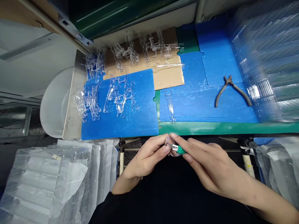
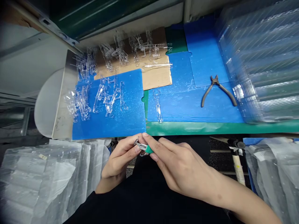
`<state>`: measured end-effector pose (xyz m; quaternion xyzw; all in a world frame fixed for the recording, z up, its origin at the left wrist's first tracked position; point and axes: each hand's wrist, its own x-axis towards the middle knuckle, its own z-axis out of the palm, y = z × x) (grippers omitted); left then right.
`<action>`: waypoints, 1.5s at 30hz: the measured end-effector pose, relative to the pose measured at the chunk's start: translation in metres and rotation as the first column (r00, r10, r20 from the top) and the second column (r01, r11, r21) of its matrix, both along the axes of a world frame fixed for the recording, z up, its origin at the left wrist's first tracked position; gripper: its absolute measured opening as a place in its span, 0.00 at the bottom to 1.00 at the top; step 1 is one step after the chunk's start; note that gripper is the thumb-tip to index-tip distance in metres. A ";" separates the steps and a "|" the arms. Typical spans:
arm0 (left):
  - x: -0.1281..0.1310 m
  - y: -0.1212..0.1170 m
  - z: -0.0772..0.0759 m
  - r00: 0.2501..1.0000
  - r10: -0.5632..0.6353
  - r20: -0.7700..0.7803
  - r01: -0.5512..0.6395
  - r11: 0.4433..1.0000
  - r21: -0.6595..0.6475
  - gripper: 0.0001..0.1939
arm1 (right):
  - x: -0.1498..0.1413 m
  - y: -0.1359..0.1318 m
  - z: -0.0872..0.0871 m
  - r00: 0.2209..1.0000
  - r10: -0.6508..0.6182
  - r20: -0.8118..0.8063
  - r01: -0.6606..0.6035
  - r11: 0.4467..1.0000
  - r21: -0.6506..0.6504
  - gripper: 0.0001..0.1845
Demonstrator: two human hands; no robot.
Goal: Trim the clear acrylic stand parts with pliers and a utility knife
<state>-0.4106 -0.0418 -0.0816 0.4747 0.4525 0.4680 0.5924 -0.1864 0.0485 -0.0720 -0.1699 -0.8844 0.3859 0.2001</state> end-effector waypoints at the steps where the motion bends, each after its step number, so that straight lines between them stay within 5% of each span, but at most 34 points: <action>1: 0.000 0.000 0.000 1.000 -0.003 -0.005 0.003 1.000 0.002 0.12 | 0.000 0.000 0.000 1.000 0.003 0.000 -0.003 1.000 -0.005 0.29; 17: 0.001 0.000 0.002 0.986 -0.012 -0.165 0.014 1.000 0.010 0.13 | 0.002 -0.004 0.011 0.999 -0.052 0.003 0.052 0.992 -0.112 0.26; 26: 0.002 0.001 0.011 0.994 -0.052 -0.100 0.054 0.998 0.015 0.13 | 0.004 0.002 -0.009 0.980 -0.196 0.015 0.194 0.951 -0.242 0.26; 38: 0.003 -0.002 0.005 0.996 -0.007 -0.085 0.003 0.999 -0.048 0.14 | -0.002 -0.002 -0.004 0.956 -0.292 -0.041 0.258 0.895 -0.365 0.21; 41: 0.006 -0.004 0.001 0.995 0.049 -0.083 -0.050 0.999 -0.010 0.13 | -0.007 -0.002 -0.010 0.927 -0.369 -0.058 0.307 0.842 -0.444 0.15; 45: 0.011 -0.002 -0.008 0.959 0.281 0.031 -0.282 0.939 0.198 0.09 | -0.019 0.004 -0.033 0.871 -0.492 -0.023 0.346 0.646 -0.680 0.11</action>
